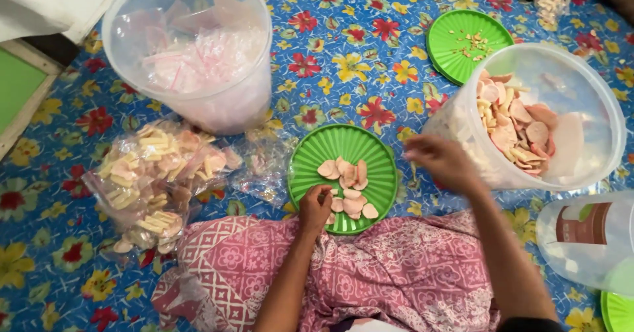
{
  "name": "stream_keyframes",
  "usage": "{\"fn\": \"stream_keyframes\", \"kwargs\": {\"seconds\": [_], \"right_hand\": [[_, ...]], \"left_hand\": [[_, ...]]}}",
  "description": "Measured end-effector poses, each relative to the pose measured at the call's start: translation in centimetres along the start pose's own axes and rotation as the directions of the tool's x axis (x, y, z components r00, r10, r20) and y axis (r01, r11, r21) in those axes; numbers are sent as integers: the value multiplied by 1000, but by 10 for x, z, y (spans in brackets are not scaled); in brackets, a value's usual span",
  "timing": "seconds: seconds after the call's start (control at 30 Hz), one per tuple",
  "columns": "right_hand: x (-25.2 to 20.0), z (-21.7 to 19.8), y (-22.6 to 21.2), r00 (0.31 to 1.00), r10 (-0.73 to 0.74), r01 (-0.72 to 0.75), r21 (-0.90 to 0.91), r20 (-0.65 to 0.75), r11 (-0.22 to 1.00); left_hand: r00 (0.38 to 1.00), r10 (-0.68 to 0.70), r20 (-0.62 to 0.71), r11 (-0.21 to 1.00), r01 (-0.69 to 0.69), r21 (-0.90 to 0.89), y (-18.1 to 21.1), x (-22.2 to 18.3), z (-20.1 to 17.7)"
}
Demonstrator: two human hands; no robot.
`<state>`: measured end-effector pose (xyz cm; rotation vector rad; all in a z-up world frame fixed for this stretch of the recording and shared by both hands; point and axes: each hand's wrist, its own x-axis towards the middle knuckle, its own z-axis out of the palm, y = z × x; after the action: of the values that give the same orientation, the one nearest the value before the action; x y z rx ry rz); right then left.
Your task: Arranging crackers from a large container onto a green plate
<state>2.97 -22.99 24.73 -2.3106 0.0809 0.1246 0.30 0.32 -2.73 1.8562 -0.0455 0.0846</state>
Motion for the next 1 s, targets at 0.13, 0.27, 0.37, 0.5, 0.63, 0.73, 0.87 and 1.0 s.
{"fn": "stream_keyframes", "kwargs": {"seconds": [0.13, 0.27, 0.37, 0.5, 0.63, 0.73, 0.87, 1.0], "right_hand": [[12, -90, 73, 971, -13, 92, 323, -240, 942], [27, -145, 71, 931, 5, -51, -115, -365, 992], [50, -152, 80, 943, 197, -247, -169, -268, 954], [82, -144, 80, 956, 260, -290, -311, -135, 905], [115, -136, 98, 961, 276, -269, -357, -32, 895], [134, -130, 127, 967, 254, -246, -309, -13, 919], [140, -125, 144, 939, 337, -270, -451, 74, 851], [122, -127, 102, 861, 460, -296, -521, 217, 800]], "left_hand": [[1000, 14, -6, 1000, -13, 26, 15, 0, -3], [1000, -17, 22, 999, 16, 35, 23, 0, -6], [1000, -16, 22, 999, 15, 37, 23, -1, -7], [1000, 5, 6, 999, -5, 32, 20, 0, -6], [999, -45, 7, 999, 45, 31, 25, 1, -6], [998, -61, 9, 998, 60, 24, 30, 3, -7], [997, -75, 19, 997, 74, 19, 32, 3, -6], [997, -69, 29, 998, 69, 7, 35, 2, -8]]}}
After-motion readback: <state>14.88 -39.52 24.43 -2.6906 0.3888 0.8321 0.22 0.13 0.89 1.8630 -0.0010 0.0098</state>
